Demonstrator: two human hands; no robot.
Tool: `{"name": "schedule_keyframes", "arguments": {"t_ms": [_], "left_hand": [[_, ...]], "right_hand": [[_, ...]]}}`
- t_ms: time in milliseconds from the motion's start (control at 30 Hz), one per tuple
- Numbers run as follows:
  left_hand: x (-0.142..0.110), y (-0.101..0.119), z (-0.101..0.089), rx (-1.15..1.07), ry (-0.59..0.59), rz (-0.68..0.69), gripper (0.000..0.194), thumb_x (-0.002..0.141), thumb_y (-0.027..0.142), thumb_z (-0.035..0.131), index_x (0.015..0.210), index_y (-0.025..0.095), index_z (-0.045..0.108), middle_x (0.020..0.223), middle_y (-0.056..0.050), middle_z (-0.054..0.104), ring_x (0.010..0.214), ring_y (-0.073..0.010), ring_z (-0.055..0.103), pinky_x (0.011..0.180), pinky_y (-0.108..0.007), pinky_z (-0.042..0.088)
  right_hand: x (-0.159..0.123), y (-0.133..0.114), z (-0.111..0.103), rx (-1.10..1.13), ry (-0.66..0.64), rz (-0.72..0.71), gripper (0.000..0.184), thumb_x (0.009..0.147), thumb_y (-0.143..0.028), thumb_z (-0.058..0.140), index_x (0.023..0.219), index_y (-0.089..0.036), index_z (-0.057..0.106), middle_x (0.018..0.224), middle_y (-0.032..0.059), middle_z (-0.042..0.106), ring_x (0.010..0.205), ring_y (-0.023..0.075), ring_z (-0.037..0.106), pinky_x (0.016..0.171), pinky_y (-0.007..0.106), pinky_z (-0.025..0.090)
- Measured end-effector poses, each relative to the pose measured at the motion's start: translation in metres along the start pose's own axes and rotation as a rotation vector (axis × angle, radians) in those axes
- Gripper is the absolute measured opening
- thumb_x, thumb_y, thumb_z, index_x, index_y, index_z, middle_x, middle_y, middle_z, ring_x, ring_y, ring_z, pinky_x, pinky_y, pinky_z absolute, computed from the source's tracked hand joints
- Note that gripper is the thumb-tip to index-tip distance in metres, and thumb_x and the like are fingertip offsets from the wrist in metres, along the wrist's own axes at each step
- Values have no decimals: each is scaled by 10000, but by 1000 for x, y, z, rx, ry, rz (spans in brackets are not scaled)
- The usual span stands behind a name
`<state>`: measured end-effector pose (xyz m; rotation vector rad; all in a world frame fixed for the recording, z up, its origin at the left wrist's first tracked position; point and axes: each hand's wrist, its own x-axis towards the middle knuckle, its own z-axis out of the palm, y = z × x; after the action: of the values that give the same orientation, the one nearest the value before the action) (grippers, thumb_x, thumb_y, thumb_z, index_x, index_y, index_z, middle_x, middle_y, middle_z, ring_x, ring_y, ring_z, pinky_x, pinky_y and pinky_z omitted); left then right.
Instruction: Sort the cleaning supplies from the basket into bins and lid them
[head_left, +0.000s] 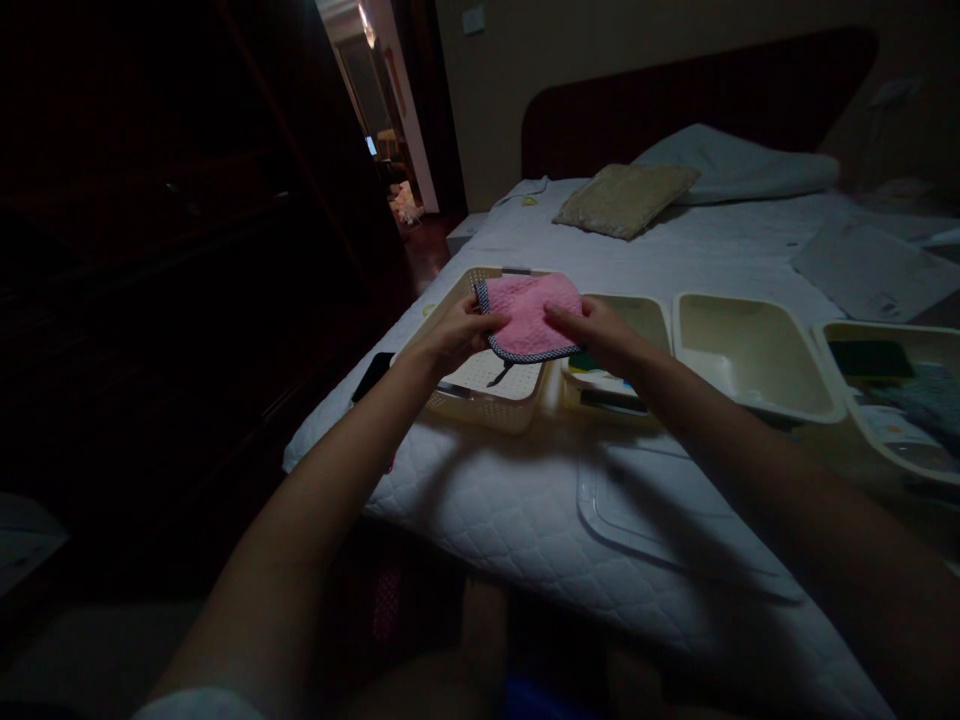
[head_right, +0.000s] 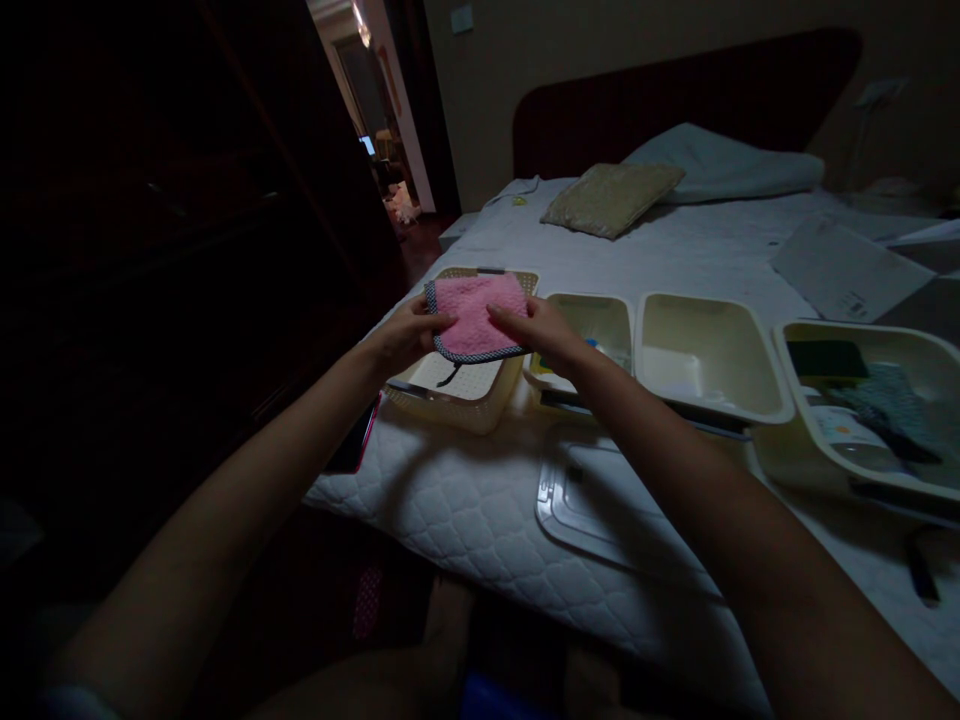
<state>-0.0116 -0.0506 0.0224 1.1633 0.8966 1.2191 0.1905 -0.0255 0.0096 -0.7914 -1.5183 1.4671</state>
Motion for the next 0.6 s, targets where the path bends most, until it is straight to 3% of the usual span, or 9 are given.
{"name": "schedule_keyframes", "arguments": {"t_ms": [133,267,600], "left_hand": [[1,4,2,21,-9,48,546,578,113,758,1098,163,597,959,-48,688,871,-176,665,797,-306,524],[0,6,3,73,-35,78,569,594,133,747,1138,177,585,983,-35,678,888,-173,662,804,-303,530],[1,3,-9,241,13,62,570,579,211,834,1111,213,632,959,-42,668,839,-180,661,674,-269,530]], "right_hand": [[0,0,-1,163,-87,27,450,660,-488,807,958,-189,651,1004,76,691,838,176,652,782,314,574],[-2,2,-1,143,-138,41,453,636,-376,836,999,-181,649,1013,77,697,858,189,654,802,337,574],[2,5,-6,10,0,-92,350,623,-244,765,941,-180,636,965,59,690,799,178,624,787,342,562]]}}
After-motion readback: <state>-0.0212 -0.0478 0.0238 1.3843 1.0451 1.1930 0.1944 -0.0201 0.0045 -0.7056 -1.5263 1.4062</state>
